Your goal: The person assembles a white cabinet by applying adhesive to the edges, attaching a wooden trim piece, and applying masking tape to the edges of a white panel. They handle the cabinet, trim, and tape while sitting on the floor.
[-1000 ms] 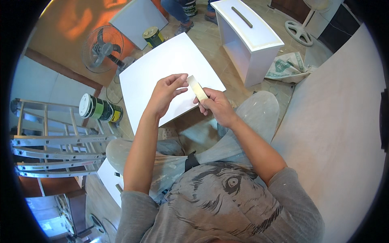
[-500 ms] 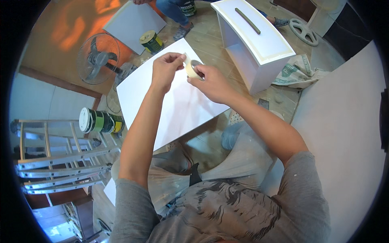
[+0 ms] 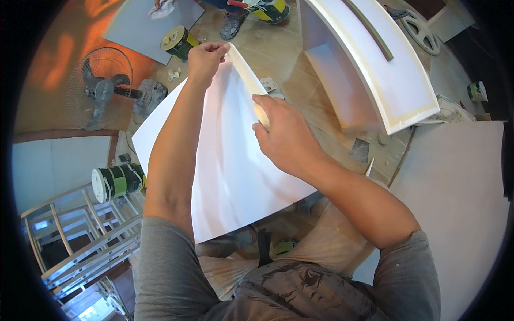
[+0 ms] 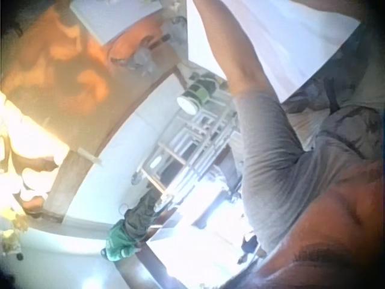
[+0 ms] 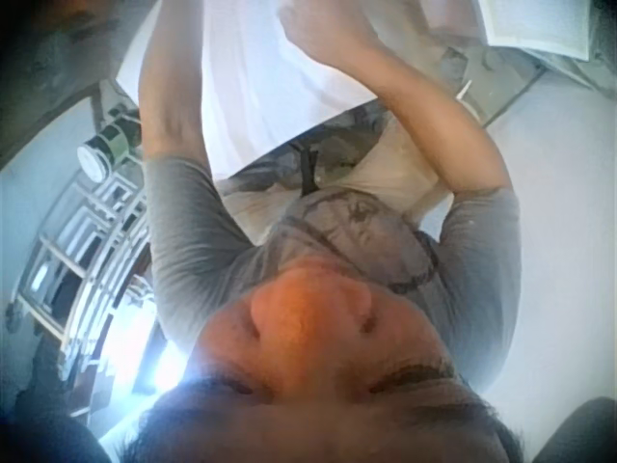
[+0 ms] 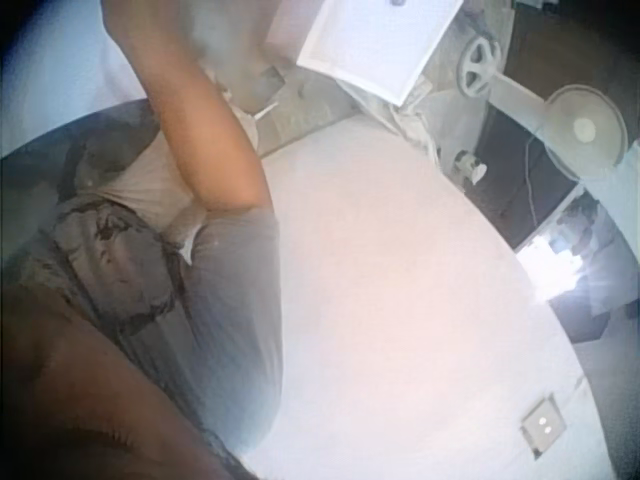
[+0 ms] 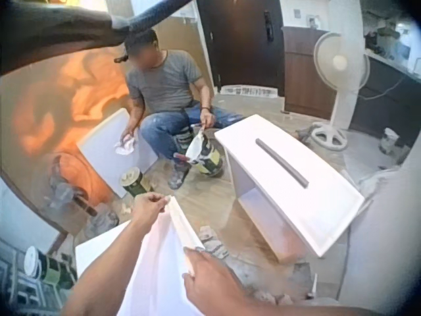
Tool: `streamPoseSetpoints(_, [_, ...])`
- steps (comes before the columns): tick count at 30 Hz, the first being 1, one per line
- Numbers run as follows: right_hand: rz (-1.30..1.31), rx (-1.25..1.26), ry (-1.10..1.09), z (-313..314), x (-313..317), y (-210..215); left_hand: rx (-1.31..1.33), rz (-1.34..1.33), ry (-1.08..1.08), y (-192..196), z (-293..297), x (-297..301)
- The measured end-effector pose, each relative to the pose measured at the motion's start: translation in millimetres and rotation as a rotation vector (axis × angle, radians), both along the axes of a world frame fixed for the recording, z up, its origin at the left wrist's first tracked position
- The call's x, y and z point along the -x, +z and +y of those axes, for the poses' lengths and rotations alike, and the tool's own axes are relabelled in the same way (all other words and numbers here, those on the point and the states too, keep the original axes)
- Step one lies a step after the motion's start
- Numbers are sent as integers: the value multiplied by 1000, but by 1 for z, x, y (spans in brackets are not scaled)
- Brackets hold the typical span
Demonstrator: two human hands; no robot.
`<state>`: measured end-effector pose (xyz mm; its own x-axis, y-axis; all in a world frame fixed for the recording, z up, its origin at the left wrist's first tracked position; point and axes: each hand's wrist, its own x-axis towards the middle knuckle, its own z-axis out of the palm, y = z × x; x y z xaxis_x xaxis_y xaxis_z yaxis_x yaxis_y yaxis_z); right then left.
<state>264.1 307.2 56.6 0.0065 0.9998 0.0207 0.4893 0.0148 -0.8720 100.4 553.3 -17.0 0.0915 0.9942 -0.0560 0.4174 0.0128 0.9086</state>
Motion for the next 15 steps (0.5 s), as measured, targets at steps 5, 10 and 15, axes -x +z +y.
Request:
streamPoseSetpoints(5, [-19, 134, 51, 29, -8, -1, 18, 77, 71, -27, 22, -1])
streamPoseSetpoints(10, [-154, 196, 118, 42, -3, -10, 30, 19, 68, -34, 27, 8])
streamPoseSetpoints(15, [-284, 187, 156, 48, -6, -8, -24, 224, 34, -30, 30, 2])
